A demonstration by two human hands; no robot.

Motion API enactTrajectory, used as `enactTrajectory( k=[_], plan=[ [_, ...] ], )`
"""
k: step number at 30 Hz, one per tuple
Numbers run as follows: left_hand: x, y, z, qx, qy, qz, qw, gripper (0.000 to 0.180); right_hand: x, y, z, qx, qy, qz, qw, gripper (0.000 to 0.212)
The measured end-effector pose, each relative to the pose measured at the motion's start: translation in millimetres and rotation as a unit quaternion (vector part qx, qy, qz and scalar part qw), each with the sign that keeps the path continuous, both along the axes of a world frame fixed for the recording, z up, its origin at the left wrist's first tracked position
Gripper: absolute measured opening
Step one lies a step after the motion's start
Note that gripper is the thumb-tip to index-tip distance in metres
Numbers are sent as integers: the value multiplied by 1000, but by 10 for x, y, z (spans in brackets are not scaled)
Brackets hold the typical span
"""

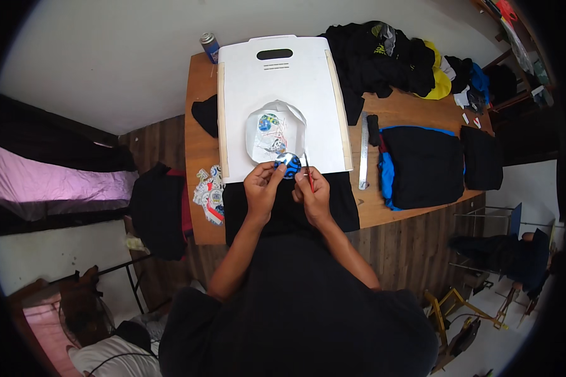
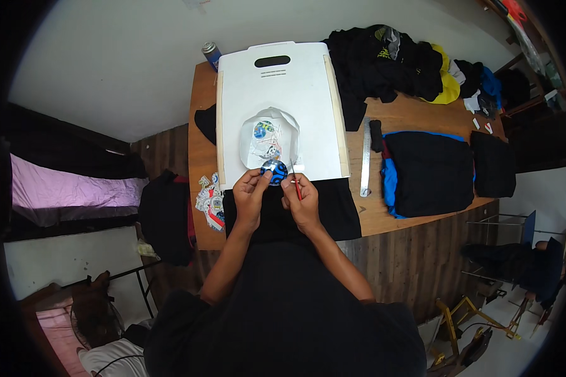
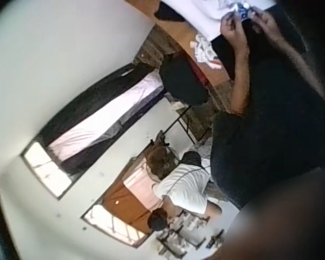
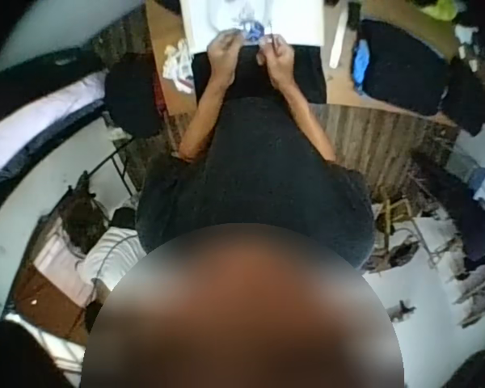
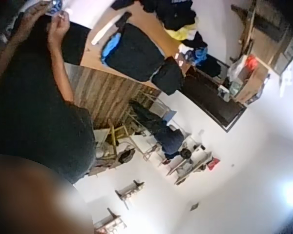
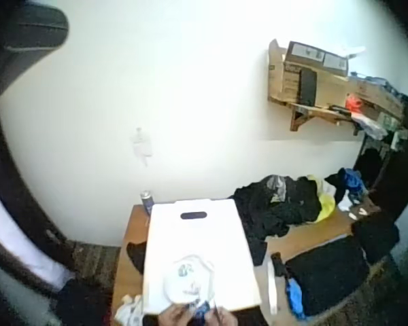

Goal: Applying small decorative transfers or stickers to a piece of clothing using tweezers.

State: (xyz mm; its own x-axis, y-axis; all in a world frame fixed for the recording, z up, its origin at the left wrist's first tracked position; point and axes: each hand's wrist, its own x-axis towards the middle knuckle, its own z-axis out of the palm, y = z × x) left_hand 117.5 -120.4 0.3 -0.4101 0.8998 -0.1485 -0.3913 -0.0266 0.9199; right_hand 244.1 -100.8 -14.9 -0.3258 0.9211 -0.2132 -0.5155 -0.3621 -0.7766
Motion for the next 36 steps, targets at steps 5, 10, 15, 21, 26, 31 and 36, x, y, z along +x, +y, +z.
enactTrajectory(
  k=[5, 10, 15, 21, 26, 31, 36],
  plan=[
    [4, -18, -23, -2, 8, -1, 1000, 15, 70, 62, 35, 29, -12, 19, 999, 19],
    [-31, 10, -41, 10, 6, 0, 1000, 14, 86, -2, -13, 10, 57, 50, 997, 34],
    [-43, 23, -61, 6, 12, 2, 1000, 13, 70, -54, -140, 38, 51, 62, 996, 34],
    [-53, 26, -74, 6, 10, 1, 1000, 13, 70, -36, -91, 12, 63, 71, 995, 37],
    [-45, 27, -64, 9, 8, 2, 1000, 12, 73, -33, -106, 6, 70, 74, 995, 39],
    [-53, 35, -74, 12, 6, 1, 1000, 12, 57, -42, -79, 11, 57, 75, 996, 39],
    [-42, 24, -66, 10, 12, -1, 1000, 13, 53, -48, -79, 4, 50, 82, 995, 37]
  ],
)
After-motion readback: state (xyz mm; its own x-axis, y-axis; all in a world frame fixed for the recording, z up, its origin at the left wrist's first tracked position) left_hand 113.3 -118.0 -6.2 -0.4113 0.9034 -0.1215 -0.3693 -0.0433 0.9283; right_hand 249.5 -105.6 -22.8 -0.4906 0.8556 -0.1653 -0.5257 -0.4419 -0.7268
